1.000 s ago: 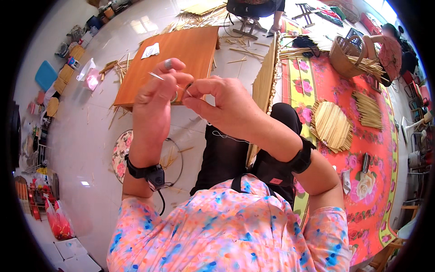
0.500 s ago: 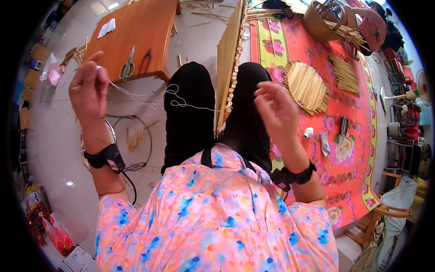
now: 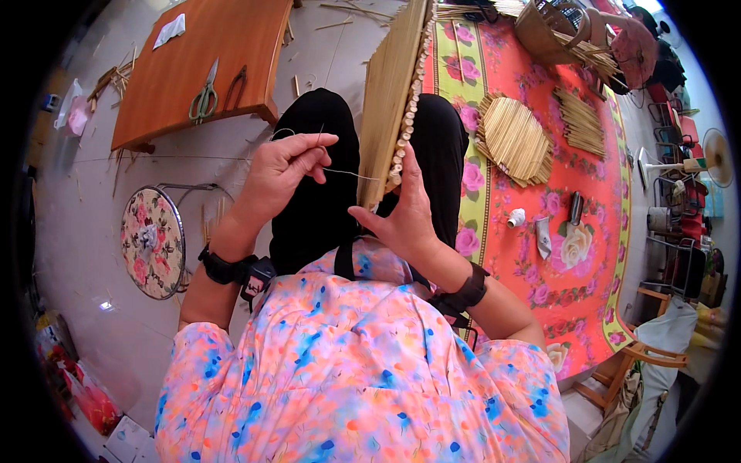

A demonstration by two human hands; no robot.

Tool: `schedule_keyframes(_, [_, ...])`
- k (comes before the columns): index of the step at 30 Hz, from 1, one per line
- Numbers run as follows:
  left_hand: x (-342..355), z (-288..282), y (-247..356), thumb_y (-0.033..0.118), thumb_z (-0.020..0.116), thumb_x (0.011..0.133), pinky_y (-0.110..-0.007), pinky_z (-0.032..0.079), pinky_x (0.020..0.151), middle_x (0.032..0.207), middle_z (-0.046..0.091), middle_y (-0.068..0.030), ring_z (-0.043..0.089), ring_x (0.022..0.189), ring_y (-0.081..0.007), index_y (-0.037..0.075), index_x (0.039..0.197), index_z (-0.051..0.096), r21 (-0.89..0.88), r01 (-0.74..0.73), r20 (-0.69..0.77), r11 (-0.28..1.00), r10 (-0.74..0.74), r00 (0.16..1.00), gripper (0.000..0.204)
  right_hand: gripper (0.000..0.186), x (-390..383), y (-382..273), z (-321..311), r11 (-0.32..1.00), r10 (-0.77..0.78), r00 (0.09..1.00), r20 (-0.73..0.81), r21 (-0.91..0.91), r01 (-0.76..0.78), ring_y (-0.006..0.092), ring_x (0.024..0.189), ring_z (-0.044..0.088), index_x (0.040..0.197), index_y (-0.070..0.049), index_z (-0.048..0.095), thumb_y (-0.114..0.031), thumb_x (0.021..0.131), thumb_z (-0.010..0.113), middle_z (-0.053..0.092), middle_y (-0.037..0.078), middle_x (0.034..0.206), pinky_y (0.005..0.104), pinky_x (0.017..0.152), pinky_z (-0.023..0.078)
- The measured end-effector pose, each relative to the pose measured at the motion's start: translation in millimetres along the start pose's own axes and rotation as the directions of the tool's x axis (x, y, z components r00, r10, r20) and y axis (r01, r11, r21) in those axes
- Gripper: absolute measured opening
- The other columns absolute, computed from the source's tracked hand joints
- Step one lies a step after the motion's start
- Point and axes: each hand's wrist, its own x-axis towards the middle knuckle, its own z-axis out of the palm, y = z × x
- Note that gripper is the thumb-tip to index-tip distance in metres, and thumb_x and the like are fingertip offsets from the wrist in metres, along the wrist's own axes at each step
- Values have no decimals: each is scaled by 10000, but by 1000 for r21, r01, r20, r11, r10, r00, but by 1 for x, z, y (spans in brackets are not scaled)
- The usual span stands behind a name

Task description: The person sits on the floor and weaves a bamboo mat by threading a white string through the ends of bamboo strips. They use scissors to trim excess string and a knife to adjust the bamboo edges, repeating the process to secure the mat's structure.

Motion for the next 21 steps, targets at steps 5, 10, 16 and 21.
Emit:
schedule_keyframes(5, [3, 10, -3, 40, 537, 955, -222, 512, 640, 809, 649, -56, 618, 665, -94, -13, 1194, 575, -93, 53, -64, 994, -59, 996, 248, 984, 6, 1, 4, 988, -49, 999, -9, -146, 47, 282, 1045, 640, 1464, 3, 137, -140, 744, 792, 568, 204, 1214, 351, 864, 517])
schedule_keyframes(10, [4, 4, -11, 40, 549, 948, -225, 514, 604, 789, 645, -60, 615, 650, -96, -10, 1001, 567, -169, 31, -102, 985, -48, 994, 75, 353, 22, -9, -12, 981, 194, 980, -39, -11, -194, 184, 984, 610, 1196, 44, 518, -71, 874, 606, 628, 129, 1079, 319, 851, 481])
schedule_keyframes(16, [7, -11, 4, 88, 574, 947, -208, 467, 533, 716, 621, -35, 569, 577, -79, 13, 954, 576, -127, -7, -165, 992, -14, 986, 75, 355, 65, 4, -46, 982, -155, 940, -303, -152, 113, 283, 920, 633, 1227, 63, 448, -103, 920, 514, 638, 179, 992, 354, 806, 479])
schedule_keyframes(21, [10, -19, 10, 135, 569, 963, -201, 448, 513, 696, 612, -32, 544, 545, -74, 32, 932, 565, -115, -45, -174, 992, 24, 984, 107, 336, 78, -8, -64, 984, -166, 909, -382, -128, 126, 297, 899, 638, 1208, 67, 470, -103, 919, 491, 652, 183, 974, 359, 801, 489])
